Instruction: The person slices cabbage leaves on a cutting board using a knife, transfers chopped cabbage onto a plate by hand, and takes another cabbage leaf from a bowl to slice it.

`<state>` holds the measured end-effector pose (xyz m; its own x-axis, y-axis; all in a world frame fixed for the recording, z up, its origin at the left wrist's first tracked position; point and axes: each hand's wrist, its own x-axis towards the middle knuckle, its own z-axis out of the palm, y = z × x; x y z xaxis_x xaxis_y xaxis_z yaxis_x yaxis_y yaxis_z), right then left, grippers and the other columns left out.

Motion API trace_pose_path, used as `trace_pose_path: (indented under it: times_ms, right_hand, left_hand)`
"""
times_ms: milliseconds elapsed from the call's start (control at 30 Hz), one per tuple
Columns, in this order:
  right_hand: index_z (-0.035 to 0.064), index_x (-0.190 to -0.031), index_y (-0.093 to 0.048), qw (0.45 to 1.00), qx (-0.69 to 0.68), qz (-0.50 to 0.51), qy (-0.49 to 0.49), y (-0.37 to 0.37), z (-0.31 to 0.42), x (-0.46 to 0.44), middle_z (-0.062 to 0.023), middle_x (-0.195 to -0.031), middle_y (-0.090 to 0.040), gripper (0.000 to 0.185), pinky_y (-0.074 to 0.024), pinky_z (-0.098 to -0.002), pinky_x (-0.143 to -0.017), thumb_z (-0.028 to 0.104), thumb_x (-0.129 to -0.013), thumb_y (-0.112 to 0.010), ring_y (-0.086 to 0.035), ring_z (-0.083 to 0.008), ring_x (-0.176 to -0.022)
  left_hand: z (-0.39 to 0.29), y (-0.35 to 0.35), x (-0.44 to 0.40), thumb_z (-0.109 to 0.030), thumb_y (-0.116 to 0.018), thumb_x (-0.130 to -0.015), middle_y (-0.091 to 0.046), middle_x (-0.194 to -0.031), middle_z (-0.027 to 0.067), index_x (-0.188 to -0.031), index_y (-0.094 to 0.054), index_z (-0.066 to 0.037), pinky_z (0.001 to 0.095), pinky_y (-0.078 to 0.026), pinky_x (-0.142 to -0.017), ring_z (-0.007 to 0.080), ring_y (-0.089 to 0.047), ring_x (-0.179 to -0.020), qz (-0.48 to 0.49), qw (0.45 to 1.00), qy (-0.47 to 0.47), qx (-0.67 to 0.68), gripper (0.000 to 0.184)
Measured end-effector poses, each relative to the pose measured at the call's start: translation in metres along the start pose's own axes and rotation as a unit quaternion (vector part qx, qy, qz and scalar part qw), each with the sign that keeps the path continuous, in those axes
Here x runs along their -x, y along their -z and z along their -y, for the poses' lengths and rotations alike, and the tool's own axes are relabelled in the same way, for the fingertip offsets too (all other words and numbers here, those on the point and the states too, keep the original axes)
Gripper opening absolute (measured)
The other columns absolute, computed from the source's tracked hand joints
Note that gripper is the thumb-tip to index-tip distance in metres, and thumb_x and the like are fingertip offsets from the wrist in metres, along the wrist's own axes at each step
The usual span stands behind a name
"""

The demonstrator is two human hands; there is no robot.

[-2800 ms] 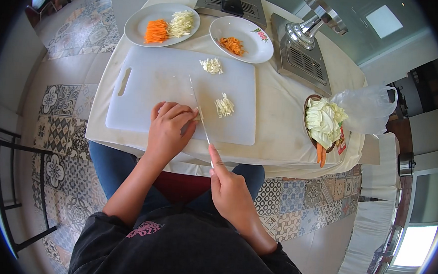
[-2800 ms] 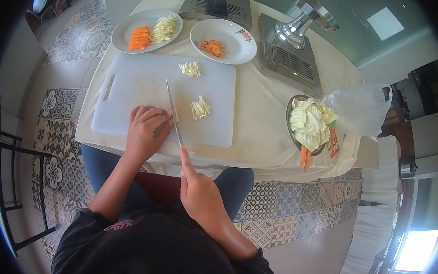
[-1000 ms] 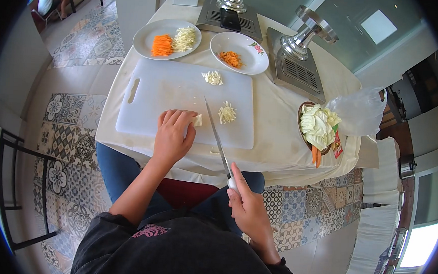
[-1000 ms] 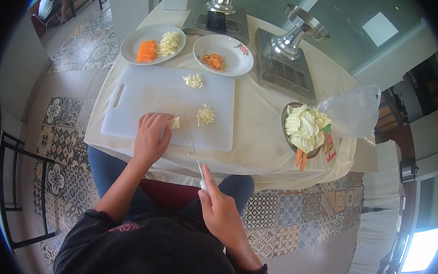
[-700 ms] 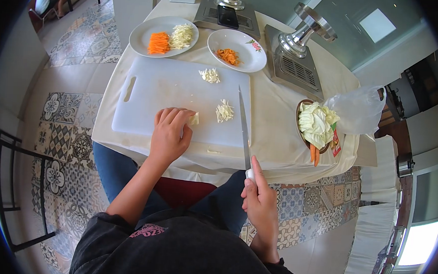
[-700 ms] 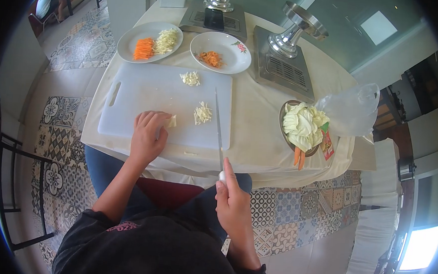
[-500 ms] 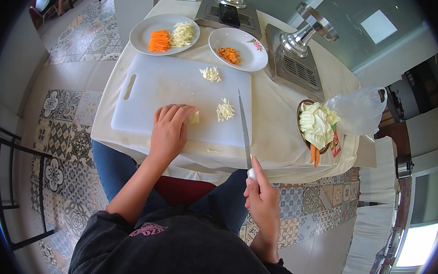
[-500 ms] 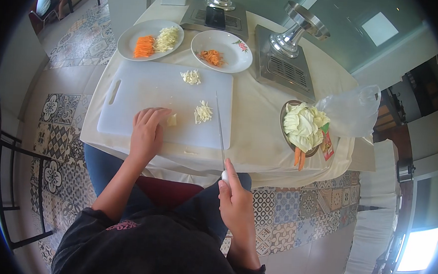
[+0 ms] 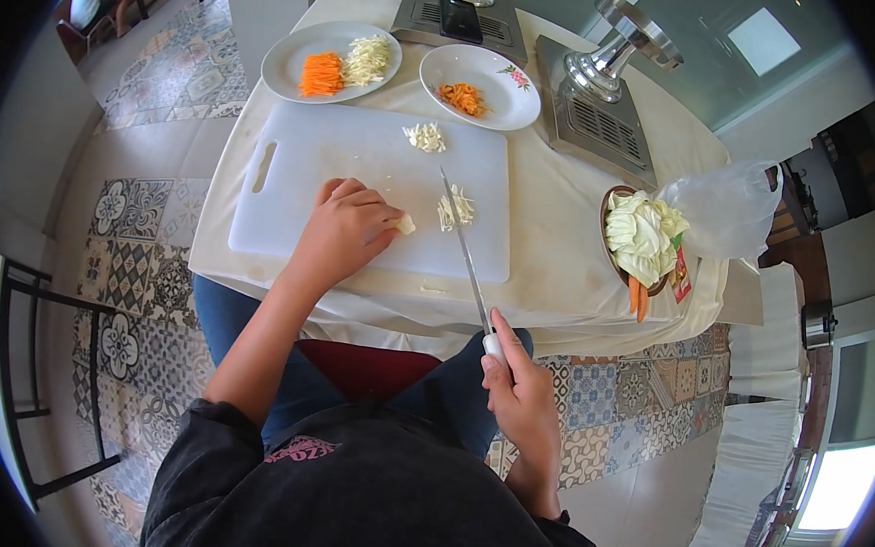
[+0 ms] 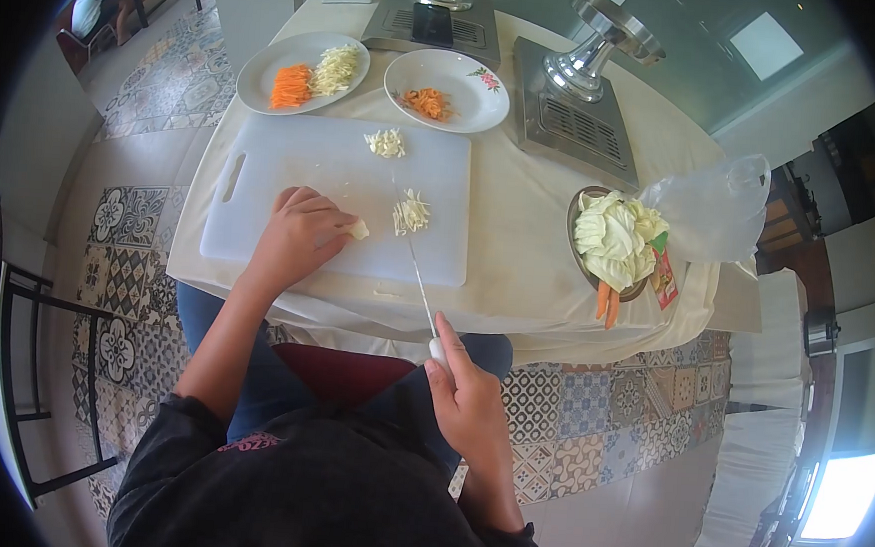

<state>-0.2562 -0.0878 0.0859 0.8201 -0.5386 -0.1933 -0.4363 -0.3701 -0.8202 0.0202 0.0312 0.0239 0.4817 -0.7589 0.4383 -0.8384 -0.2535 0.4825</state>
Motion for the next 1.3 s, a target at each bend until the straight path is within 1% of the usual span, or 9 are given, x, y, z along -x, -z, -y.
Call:
trace_pose_path:
  times_ms: [67, 233, 333, 533, 633, 867, 1033, 1133, 1300]
  right_hand:
    - [0.0055, -0.150, -0.046, 1.000, 0.004, 0.009, 0.005, -0.001, 0.001, 0.000, -0.0299, -0.120, -0.066, 0.051, -0.0520, -0.0348, -0.089, 0.015, -0.101, -0.058, -0.070, -0.0419, -0.102]
    - [0.0062, -0.151, -0.045, 1.000, 0.012, 0.021, 0.011, 0.000, 0.004, 0.003, -0.0294, -0.115, -0.068, 0.052, -0.0525, -0.0366, -0.086, 0.014, -0.101, -0.058, -0.068, -0.0438, -0.100]
    - [0.0070, -0.151, -0.045, 0.999, 0.012, 0.016, 0.030, -0.002, -0.001, 0.003, -0.0292, -0.111, -0.068, 0.052, -0.0525, -0.0374, -0.085, 0.015, -0.101, -0.058, -0.068, -0.0441, -0.098]
    - [0.0069, -0.151, -0.046, 0.999, 0.009, 0.023, 0.029, -0.005, 0.000, 0.001, -0.0295, -0.110, -0.068, 0.051, -0.0523, -0.0378, -0.085, 0.015, -0.101, -0.058, -0.068, -0.0451, -0.099]
    - [0.0069, -0.150, -0.046, 0.999, 0.006, 0.027, 0.031, -0.006, 0.000, 0.001, -0.0298, -0.111, -0.068, 0.051, -0.0522, -0.0380, -0.086, 0.015, -0.101, -0.058, -0.067, -0.0453, -0.100]
    - [0.0064, -0.151, -0.045, 0.999, 0.011, 0.019, 0.035, -0.004, -0.004, 0.004, -0.0304, -0.112, -0.068, 0.052, -0.0522, -0.0368, -0.086, 0.015, -0.101, -0.058, -0.067, -0.0456, -0.101]
    - [0.0068, -0.151, -0.045, 0.999, -0.003, 0.019, 0.045, -0.006, -0.005, 0.006, -0.0306, -0.104, -0.068, 0.053, -0.0519, -0.0349, -0.081, 0.013, -0.101, -0.058, -0.068, -0.0447, -0.089]
    - [0.0057, -0.154, -0.039, 0.999, 0.001, 0.037, 0.030, -0.007, -0.001, 0.006, -0.0292, -0.096, -0.067, 0.057, -0.0510, -0.0351, -0.075, 0.013, -0.100, -0.058, -0.066, -0.0437, -0.081]
    - [0.0034, -0.157, -0.031, 0.998, 0.003, 0.015, 0.059, -0.016, 0.002, 0.006, -0.0261, -0.086, -0.066, 0.064, -0.0510, -0.0389, -0.071, 0.012, -0.100, -0.059, -0.065, -0.0427, -0.076]
  left_hand:
    - [-0.004, -0.004, 0.001, -0.017, -0.079, -0.078, -0.072, -0.092, 0.0018, -0.094, -0.077, -0.011, 0.0438, -0.041, -0.104, 0.0235, -0.063, -0.097, -0.015, 0.999, 0.033, -0.009, 0.017]
    - [-0.017, -0.003, 0.004, -0.018, -0.083, -0.075, -0.071, -0.086, 0.0022, -0.088, -0.075, -0.010, 0.0424, -0.042, -0.099, 0.0252, -0.063, -0.093, -0.078, 0.992, 0.095, -0.014, 0.017]
    - [-0.014, -0.004, 0.009, -0.019, -0.084, -0.074, -0.072, -0.088, 0.0026, -0.088, -0.074, -0.010, 0.0425, -0.042, -0.099, 0.0256, -0.063, -0.093, -0.111, 0.990, 0.091, 0.012, 0.019]
    - [-0.020, -0.016, 0.015, -0.018, -0.083, -0.075, -0.072, -0.093, 0.0030, -0.094, -0.073, -0.009, 0.0427, -0.041, -0.098, 0.0260, -0.063, -0.095, -0.099, 0.989, 0.108, -0.024, 0.023]
    - [-0.025, -0.025, 0.012, -0.016, -0.080, -0.077, -0.071, -0.095, 0.0030, -0.095, -0.074, -0.009, 0.0431, -0.041, -0.099, 0.0259, -0.062, -0.098, -0.111, 0.990, 0.078, -0.032, 0.020]
    - [-0.010, -0.023, 0.005, -0.007, -0.074, -0.081, -0.071, -0.099, 0.0036, -0.099, -0.074, -0.009, 0.0438, -0.040, -0.101, 0.0267, -0.061, -0.103, -0.075, 0.997, 0.032, 0.000, 0.018]
    - [-0.019, -0.014, 0.011, -0.002, -0.071, -0.079, -0.070, -0.108, 0.0065, -0.105, -0.072, -0.009, 0.0445, -0.041, -0.104, 0.0275, -0.061, -0.110, -0.073, 0.996, 0.041, 0.024, 0.027]
    - [-0.022, -0.009, 0.012, -0.002, -0.073, -0.079, -0.069, -0.111, 0.0077, -0.109, -0.071, -0.008, 0.0438, -0.043, -0.102, 0.0288, -0.061, -0.111, -0.059, 0.996, 0.012, 0.066, 0.030]
    - [-0.010, -0.022, 0.016, -0.002, -0.077, -0.079, -0.070, -0.106, 0.0074, -0.100, -0.073, -0.006, 0.0409, -0.050, -0.092, 0.0294, -0.064, -0.104, -0.081, 0.995, -0.024, 0.059, 0.022]
